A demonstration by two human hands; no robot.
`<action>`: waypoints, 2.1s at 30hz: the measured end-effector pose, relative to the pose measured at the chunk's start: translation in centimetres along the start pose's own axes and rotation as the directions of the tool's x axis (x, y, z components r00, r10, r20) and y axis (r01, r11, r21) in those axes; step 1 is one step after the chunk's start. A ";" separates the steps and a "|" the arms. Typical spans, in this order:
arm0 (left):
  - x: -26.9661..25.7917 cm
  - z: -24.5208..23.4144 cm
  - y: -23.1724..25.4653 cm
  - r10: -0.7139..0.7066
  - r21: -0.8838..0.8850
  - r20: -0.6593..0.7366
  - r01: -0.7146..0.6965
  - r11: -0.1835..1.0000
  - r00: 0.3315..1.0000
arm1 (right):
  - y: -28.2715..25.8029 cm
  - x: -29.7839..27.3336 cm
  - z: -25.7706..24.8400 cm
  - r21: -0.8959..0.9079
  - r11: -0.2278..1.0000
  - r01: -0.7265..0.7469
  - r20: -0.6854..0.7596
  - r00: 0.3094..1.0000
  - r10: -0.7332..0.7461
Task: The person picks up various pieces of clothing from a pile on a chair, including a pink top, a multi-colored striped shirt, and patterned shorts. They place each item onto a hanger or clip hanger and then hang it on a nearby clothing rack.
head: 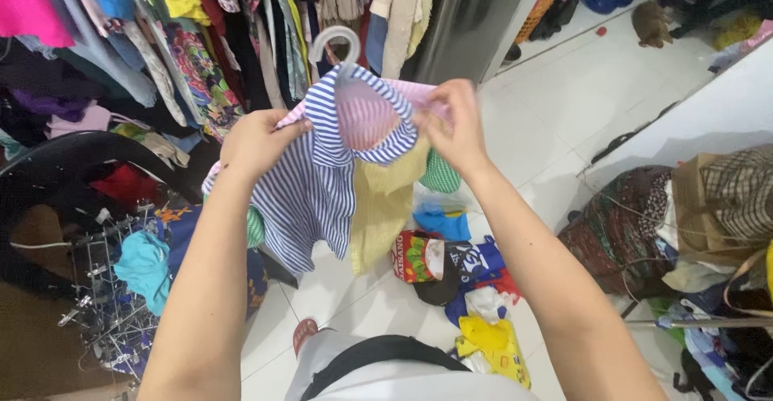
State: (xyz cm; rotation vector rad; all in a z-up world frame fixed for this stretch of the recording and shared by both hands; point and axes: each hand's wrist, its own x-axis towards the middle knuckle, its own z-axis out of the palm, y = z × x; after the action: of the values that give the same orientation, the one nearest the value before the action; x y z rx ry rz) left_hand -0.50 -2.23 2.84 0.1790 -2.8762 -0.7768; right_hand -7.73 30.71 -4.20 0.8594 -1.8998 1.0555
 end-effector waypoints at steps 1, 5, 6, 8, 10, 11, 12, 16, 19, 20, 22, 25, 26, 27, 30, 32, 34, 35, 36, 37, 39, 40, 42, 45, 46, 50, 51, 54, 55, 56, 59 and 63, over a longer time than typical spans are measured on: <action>0.1 -0.1 0.4 0.033 0.008 -0.031 -0.033 0.999 0.999 | -1.0 0.6 0.0 -0.018 0.999 -0.041 0.047 0.998 0.042; 0.3 0.7 2.7 0.108 0.045 -0.115 -0.104 0.994 0.987 | -4.1 0.8 3.2 -0.053 0.992 -0.114 0.175 0.977 0.122; 0.3 0.8 3.1 0.111 0.053 -0.130 -0.104 0.993 0.985 | -4.3 0.6 3.7 -0.048 0.993 -0.110 0.193 0.974 0.117; 0.2 0.4 3.6 0.102 0.048 -0.123 -0.096 0.994 0.987 | -3.7 1.4 3.2 -0.074 0.978 -0.194 0.405 0.891 0.208; 0.3 -0.6 3.8 0.093 0.035 -0.115 -0.090 0.995 0.989 | -3.1 3.2 1.6 -0.089 0.976 -0.198 0.293 0.932 0.215; 0.4 -1.4 3.7 0.089 0.023 -0.109 -0.087 0.996 0.990 | -2.8 4.3 0.3 -0.092 0.982 -0.163 0.068 0.983 0.170; 0.3 -1.9 3.5 0.083 0.009 -0.098 -0.083 0.997 0.992 | -2.4 5.2 -1.6 -0.137 0.991 0.003 0.055 0.998 0.004; 0.9 -3.7 2.8 0.202 -0.078 -0.100 -0.210 0.975 0.974 | -0.3 7.7 -4.3 -0.058 0.973 0.224 0.366 0.911 -0.188; 1.9 -4.8 1.2 0.335 -0.154 -0.059 -0.340 0.928 0.940 | 2.7 8.2 -3.5 -0.204 0.959 0.199 0.265 0.954 -0.142; 2.2 -5.7 0.3 0.380 -0.229 -0.041 -0.379 0.897 0.924 | 3.7 8.3 -4.0 -0.195 0.967 0.162 0.221 0.968 -0.118; 2.2 -7.3 -1.9 0.351 -0.374 -0.023 -0.334 0.865 0.936 | 5.1 8.8 -5.4 -0.171 0.981 0.087 0.131 0.989 -0.065; 1.5 -8.5 -4.7 0.243 -0.532 0.045 -0.182 0.827 0.969 | 5.9 9.4 -7.8 -0.078 0.993 0.083 0.120 0.990 -0.074; 1.3 -8.5 -5.2 0.284 -0.558 0.088 -0.189 0.808 0.955 | 5.9 9.7 -8.3 -0.087 0.990 0.109 0.131 0.987 -0.097; 1.4 -8.5 -5.5 0.325 -0.583 0.130 -0.193 0.789 0.937 | 5.8 9.9 -8.7 -0.096 0.986 0.135 0.142 0.983 -0.121; 1.4 -8.1 -6.0 0.261 -0.595 0.016 -0.200 0.778 0.965 | 4.9 10.3 -9.6 -0.183 0.954 0.238 0.200 0.959 -0.200; 1.4 -8.1 -6.1 0.255 -0.578 -0.102 -0.266 0.771 0.961 | 4.1 10.7 -10.2 -0.258 0.931 0.258 0.218 0.954 -0.204; 1.0 -8.4 -6.1 0.321 -0.398 -0.206 -0.379 0.836 0.924 | 3.4 10.8 -10.4 -0.332 0.919 0.213 0.205 0.967 -0.150; 0.5 -8.9 -6.2 0.396 -0.213 -0.237 -0.446 0.870 0.887 | 3.3 10.8 -10.2 -0.335 0.916 0.219 0.191 0.968 -0.162; 0.1 -9.0 -6.1 0.476 -0.020 -0.251 -0.496 0.868 0.843 | 3.3 10.8 -10.2 -0.340 0.913 0.227 0.176 0.969 -0.175; -0.2 -8.9 -5.8 0.438 0.049 -0.253 -0.441 0.896 0.863 | 3.3 10.9 -10.2 -0.345 0.909 0.234 0.162 0.969 -0.188; -0.6 -8.9 -4.7 0.366 0.189 -0.266 -0.324 0.927 0.892 | 3.5 11.1 -9.4 -0.222 0.947 0.230 0.172 0.966 -0.194; -0.6 -8.8 -3.9 0.480 0.224 -0.323 -0.427 0.876 0.816 | 3.4 11.2 -9.2 -0.160 0.961 0.225 0.175 0.965 -0.196; -0.4 -6.9 -1.4 0.669 0.303 -0.412 -0.600 0.741 0.618 | 2.9 11.2 -7.7 -0.194 0.945 0.264 0.211 0.952 -0.222; 0.6 -2.9 2.3 0.593 0.301 -0.278 -0.518 0.801 0.756 | 1.6 10.8 -5.7 -0.149 0.947 0.284 0.270 0.933 -0.238; 0.7 -2.6 2.5 0.517 0.236 -0.297 -0.463 0.855 0.803 | 1.3 10.7 -5.7 -0.119 0.951 0.286 0.285 0.927 -0.243; 1.5 -2.7 1.1 0.370 0.141 -0.366 -0.343 0.929 0.854 | 2.9 9.3 -7.0 0.052 0.998 0.039 0.192 0.980 -0.048; 1.5 -3.1 0.5 0.377 0.160 -0.389 -0.342 0.926 0.840 | 3.8 8.3 -7.6 0.099 0.995 -0.006 0.149 0.989 -0.009; 1.4 -5.0 -1.2 0.324 0.133 -0.362 -0.296 0.946 0.874 | 6.5 4.6 -6.4 0.154 0.969 -0.194 0.248 0.957 0.152; 1.4 -5.6 -1.5 0.342 0.124 -0.358 -0.318 0.940 0.869 | 7.3 3.4 -5.5 0.150 0.953 -0.262 0.314 0.927 0.206; 1.5 -5.9 -1.7 0.358 0.112 -0.353 -0.341 0.933 0.864 | 8.2 2.4 -4.8 0.224 0.901 -0.370 0.384 0.884 0.268; 1.9 -7.3 -2.6 0.410 0.180 -0.300 -0.371 0.911 0.861 | 11.4 1.0 -3.7 0.226 0.790 -0.569 0.548 0.745 0.380; 1.0 -10.0 -4.7 0.412 0.207 -0.188 -0.374 0.904 0.892 | 15.0 3.7 -9.6 0.229 0.713 -0.662 0.474 0.716 0.512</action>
State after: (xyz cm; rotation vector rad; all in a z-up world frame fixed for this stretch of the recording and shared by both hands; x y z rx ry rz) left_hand 0.73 -11.29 9.12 -0.2762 -2.6247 -0.4092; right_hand -18.98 44.96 -2.93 0.6864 -2.4379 1.8240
